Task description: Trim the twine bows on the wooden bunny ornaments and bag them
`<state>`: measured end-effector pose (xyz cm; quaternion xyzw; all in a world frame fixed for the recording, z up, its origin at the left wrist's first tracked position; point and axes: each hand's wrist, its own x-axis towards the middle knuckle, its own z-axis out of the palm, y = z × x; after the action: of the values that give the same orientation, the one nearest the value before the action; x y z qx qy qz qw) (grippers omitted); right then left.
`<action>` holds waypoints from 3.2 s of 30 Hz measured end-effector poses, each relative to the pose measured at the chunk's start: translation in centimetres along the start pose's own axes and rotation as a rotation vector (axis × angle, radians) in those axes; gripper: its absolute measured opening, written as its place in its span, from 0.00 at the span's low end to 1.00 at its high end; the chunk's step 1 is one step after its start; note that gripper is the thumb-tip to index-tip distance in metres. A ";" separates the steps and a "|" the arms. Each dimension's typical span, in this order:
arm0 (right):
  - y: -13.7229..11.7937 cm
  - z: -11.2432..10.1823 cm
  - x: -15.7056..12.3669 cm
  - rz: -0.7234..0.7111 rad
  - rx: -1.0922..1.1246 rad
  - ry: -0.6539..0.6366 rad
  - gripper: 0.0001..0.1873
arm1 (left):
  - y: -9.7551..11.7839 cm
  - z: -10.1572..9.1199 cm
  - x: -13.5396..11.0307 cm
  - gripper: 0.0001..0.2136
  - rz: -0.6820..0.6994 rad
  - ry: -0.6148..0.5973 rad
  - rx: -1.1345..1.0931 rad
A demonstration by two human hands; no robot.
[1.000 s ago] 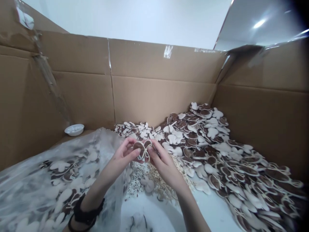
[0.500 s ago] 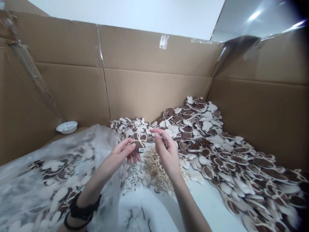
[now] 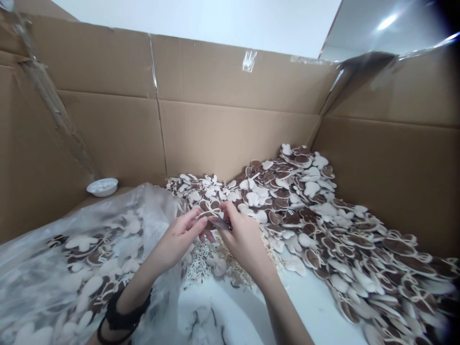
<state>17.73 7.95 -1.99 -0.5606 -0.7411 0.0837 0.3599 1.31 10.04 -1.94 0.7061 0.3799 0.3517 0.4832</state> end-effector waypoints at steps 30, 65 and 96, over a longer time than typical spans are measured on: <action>0.2 1.1 0.6 -0.063 0.839 -0.108 0.24 | -1.0 1.0 0.4 0.15 0.263 -0.153 0.000; 0.5 -3.4 -1.4 -0.130 1.150 0.571 0.23 | 4.1 -0.4 -4.1 0.15 0.355 0.518 -1.214; -3.0 -0.8 -3.5 -0.027 0.571 0.056 0.17 | 1.2 2.4 -0.9 0.17 0.014 0.230 -0.713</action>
<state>16.34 3.57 -1.39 -0.4288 -0.6848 0.2686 0.5244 3.23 7.97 -1.65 0.4516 0.2806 0.5423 0.6505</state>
